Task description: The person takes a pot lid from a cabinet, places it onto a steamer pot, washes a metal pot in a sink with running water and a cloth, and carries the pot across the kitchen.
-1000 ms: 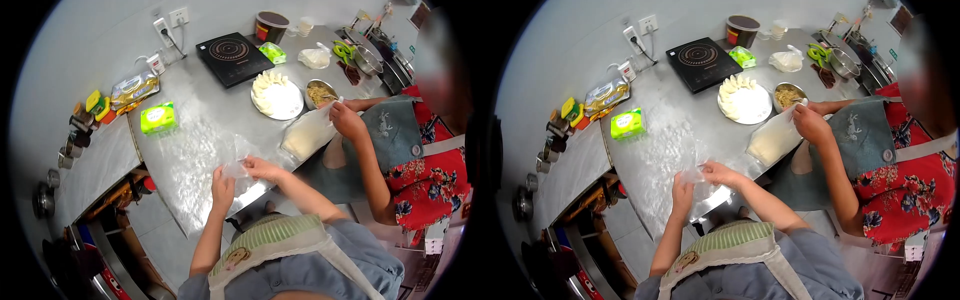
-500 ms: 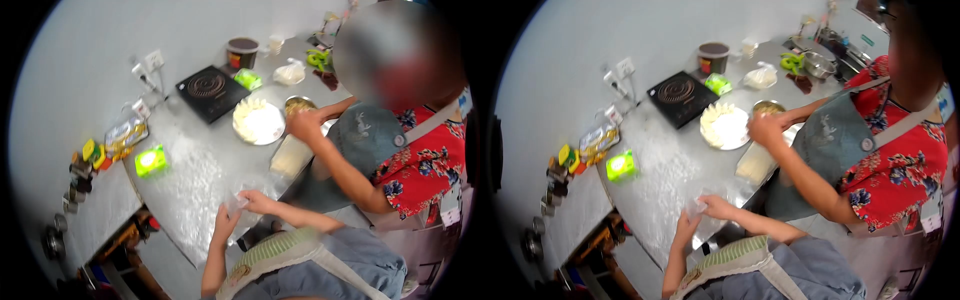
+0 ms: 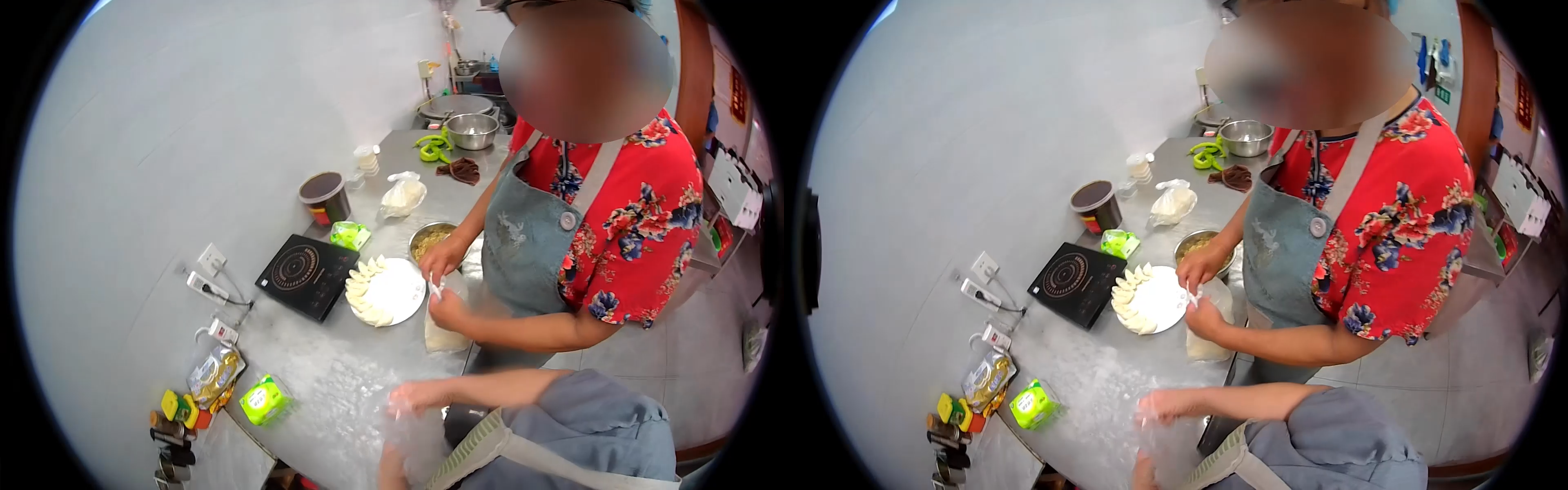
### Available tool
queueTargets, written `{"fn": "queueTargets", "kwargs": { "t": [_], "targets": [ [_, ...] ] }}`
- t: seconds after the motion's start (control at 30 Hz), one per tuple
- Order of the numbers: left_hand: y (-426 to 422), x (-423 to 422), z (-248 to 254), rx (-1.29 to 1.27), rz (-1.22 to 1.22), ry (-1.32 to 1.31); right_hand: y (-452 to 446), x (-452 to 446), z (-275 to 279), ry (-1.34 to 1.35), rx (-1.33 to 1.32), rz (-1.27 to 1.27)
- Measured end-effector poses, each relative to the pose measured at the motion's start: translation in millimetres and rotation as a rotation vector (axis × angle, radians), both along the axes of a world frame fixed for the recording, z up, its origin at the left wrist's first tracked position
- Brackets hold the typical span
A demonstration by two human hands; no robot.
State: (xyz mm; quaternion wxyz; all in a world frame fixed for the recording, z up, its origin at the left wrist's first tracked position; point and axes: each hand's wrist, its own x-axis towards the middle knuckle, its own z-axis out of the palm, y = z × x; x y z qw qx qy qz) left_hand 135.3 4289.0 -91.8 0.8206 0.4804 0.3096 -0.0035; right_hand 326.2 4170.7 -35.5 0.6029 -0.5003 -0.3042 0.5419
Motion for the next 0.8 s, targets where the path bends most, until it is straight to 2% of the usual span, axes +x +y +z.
{"fn": "queueTargets", "kwargs": {
  "t": [0.07,0.13,0.17,0.23,0.27,0.3,0.33,0.37,0.43,0.5,0.53,0.57,0.6,0.63,0.67,0.7,0.73,0.77,0.8],
  "targets": [
    [33.1,-28.3,-9.2,0.027,-0.042,0.052,-20.5,33.4,15.4,-0.194,0.019,-0.201],
    [67.3,-57.0,-26.0,0.129,-0.194,0.003,-38.0,65.2,28.1,-0.26,-0.15,-0.24],
    [85.9,-71.4,-34.9,0.207,-0.298,-0.059,-40.2,62.1,45.3,-0.28,-0.218,-0.145],
    [92.0,-81.1,-23.3,0.259,-0.359,0.123,-37.9,41.2,56.8,-0.3,-0.3,0.034],
    [81.8,-77.6,-6.9,0.518,-0.335,0.015,-34.1,29.4,53.3,-0.339,-0.205,0.131],
    [69.0,-67.0,10.8,0.609,-0.312,-0.093,-29.9,18.1,52.9,-0.373,-0.107,0.222],
    [56.2,-56.1,28.7,0.703,-0.284,-0.198,-25.1,4.2,59.9,-0.368,-0.117,0.291],
    [42.1,-50.6,46.2,0.633,-0.262,-0.313,-21.2,-11.7,71.1,-0.31,-0.109,0.32],
    [19.3,-46.4,45.3,0.679,-0.479,-0.303,-15.1,-25.0,73.6,-0.289,-0.128,0.354],
    [-1.6,-43.8,34.9,0.497,-0.725,-0.163,-9.7,-27.4,96.6,-0.337,-0.09,0.278],
    [-9.1,-43.8,20.4,0.499,-0.731,-0.166,-12.6,-23.1,105.4,-0.373,-0.046,0.192],
    [-15.2,-43.2,-1.0,0.418,-0.752,-0.069,-15.5,-16.2,105.1,-0.291,-0.126,0.067],
    [-18.7,-39.1,4.1,0.34,-0.765,0.031,-18.5,-6.0,103.0,-0.292,-0.12,0.066],
    [-15.1,-35.5,9.0,0.508,-0.796,0.156,-19.5,5.6,100.5,-0.283,-0.037,-0.018],
    [-16.1,-37.5,8.3,0.502,-0.783,0.163,-20.6,14.8,98.5,-0.269,0.044,-0.093],
    [-17.2,-42.8,7.3,0.838,-0.625,0.111,-21.4,17.7,97.9,-0.267,0.043,-0.071],
    [-16.0,-49.4,9.0,1.165,-0.448,0.064,-19.4,19.2,100.8,-0.203,0.027,-0.217],
    [-14.2,-57.5,29.1,1.502,-0.304,-0.192,-15.7,19.7,103.5,-0.139,0.011,-0.362],
    [-11.1,-64.6,27.4,1.5,-0.285,-0.172,-14.2,20.4,103.8,-0.138,0.01,-0.336]
  ]
}}
